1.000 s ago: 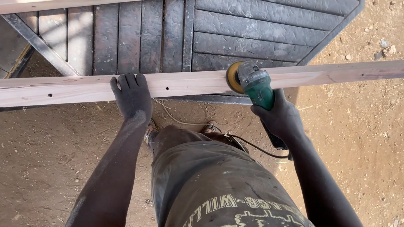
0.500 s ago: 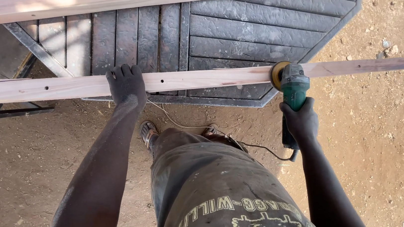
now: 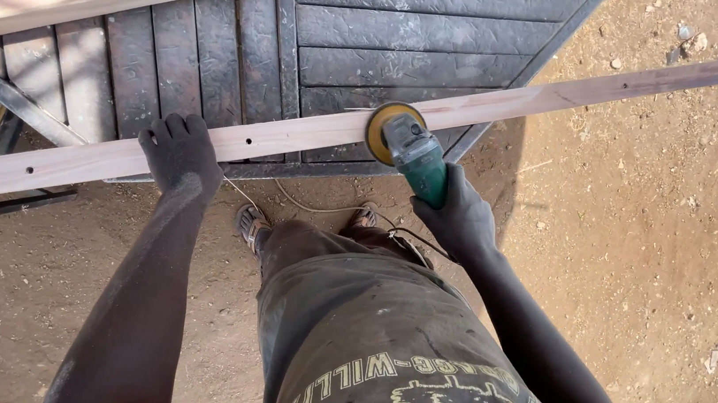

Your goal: Using an angle grinder with a sanding disc to smooth the surfaces and edges of wooden planks.

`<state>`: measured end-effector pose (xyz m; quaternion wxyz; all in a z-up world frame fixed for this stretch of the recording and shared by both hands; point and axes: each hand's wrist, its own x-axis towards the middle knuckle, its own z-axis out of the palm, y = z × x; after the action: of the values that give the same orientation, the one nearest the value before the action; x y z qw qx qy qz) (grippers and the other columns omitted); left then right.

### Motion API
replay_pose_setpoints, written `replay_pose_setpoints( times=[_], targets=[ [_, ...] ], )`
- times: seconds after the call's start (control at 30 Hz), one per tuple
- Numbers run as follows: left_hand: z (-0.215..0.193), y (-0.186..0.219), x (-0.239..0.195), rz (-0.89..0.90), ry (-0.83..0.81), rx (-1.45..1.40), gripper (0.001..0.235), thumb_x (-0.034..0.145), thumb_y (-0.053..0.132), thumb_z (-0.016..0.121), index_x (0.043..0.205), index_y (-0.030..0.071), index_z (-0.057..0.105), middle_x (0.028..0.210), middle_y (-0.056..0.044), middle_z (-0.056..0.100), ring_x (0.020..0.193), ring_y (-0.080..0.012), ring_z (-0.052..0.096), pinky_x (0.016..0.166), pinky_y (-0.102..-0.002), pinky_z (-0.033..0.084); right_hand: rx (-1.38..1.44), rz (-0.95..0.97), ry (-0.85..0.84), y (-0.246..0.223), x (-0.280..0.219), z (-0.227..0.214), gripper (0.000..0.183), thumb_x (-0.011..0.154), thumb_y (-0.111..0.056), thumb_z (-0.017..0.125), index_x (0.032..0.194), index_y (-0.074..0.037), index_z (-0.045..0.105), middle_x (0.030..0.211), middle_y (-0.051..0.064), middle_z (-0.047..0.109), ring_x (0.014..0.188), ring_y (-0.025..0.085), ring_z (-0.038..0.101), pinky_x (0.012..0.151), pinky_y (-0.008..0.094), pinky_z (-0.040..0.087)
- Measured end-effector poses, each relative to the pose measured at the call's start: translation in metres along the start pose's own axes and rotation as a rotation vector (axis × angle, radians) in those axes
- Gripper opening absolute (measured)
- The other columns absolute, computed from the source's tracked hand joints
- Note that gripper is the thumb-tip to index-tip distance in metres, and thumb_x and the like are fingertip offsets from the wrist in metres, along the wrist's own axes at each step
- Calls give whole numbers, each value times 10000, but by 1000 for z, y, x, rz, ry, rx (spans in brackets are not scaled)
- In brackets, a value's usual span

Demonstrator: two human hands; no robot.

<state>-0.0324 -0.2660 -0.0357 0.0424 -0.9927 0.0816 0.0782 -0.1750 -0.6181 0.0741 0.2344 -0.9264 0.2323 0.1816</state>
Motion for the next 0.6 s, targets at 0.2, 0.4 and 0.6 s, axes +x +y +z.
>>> replay_pose_setpoints(
  times=[0.2,0.4,0.6],
  targets=[
    [12,2,11,-53,-125,16,342,927,146,588,1257,60,568,1203,-207,610,1226,-375,486,1037,-526,263,121,250,133,94,42,-28,648,871,-476,767,1304,-132,429,1109,258,673,1098,526,645,901,650,489],
    [23,0,10,-46,-87,37,347,920,156,637,1242,40,581,1193,-237,602,1215,-394,486,1037,-533,276,162,389,320,212,94,-52,668,850,-545,806,1265,-185,427,1058,186,652,1073,465,656,888,593,494],
    [6,6,8,-80,-139,56,322,1016,172,481,1305,65,571,1230,-208,606,1226,-370,472,1031,-500,269,201,413,263,172,78,-58,664,851,-525,773,1262,-129,433,1093,241,626,1111,505,632,936,601,477]
  ],
)
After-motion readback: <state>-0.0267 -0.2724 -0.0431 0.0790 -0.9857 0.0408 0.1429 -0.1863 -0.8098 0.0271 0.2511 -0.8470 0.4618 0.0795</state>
